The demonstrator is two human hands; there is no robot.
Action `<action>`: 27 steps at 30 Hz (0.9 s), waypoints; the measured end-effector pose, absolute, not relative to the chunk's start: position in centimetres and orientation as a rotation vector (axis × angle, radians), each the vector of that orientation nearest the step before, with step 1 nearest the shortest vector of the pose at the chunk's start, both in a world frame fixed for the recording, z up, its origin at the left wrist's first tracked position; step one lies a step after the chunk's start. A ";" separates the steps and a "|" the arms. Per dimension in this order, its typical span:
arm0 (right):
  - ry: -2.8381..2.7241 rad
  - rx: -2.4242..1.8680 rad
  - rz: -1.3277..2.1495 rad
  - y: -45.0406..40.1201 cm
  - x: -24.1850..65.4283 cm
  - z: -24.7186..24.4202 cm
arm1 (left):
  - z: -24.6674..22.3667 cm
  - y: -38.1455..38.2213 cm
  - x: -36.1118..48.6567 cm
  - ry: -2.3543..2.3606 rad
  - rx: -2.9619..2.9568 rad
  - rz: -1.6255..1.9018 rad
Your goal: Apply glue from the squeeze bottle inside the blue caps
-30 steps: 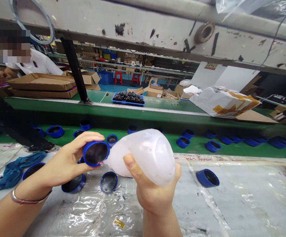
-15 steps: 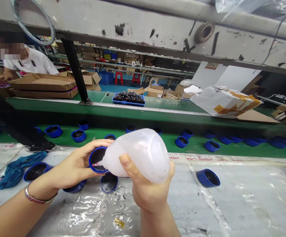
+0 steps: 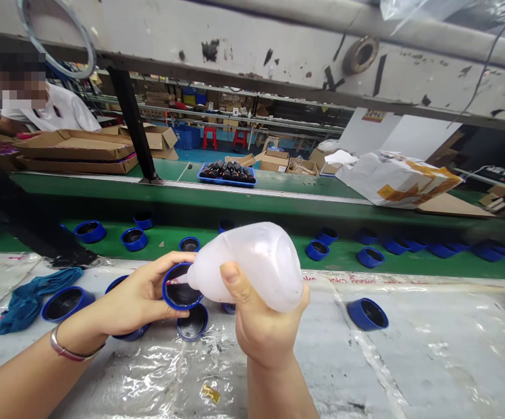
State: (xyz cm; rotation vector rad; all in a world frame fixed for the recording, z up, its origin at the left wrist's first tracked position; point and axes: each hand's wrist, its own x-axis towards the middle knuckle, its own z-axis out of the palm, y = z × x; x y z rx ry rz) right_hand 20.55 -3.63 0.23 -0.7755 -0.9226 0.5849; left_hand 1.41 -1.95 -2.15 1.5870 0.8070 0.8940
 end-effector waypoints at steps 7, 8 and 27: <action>-0.937 -0.716 0.590 -3.3 20.8 -0.5 | -2.1 -2.0 1.6 0.809 1.542 0.857; -0.939 -0.711 0.584 -3.3 20.9 -0.6 | -2.0 -2.0 1.6 0.818 1.539 0.852; -0.936 -0.773 0.504 -3.0 21.3 -1.3 | -2.3 -2.1 1.5 0.879 1.523 0.811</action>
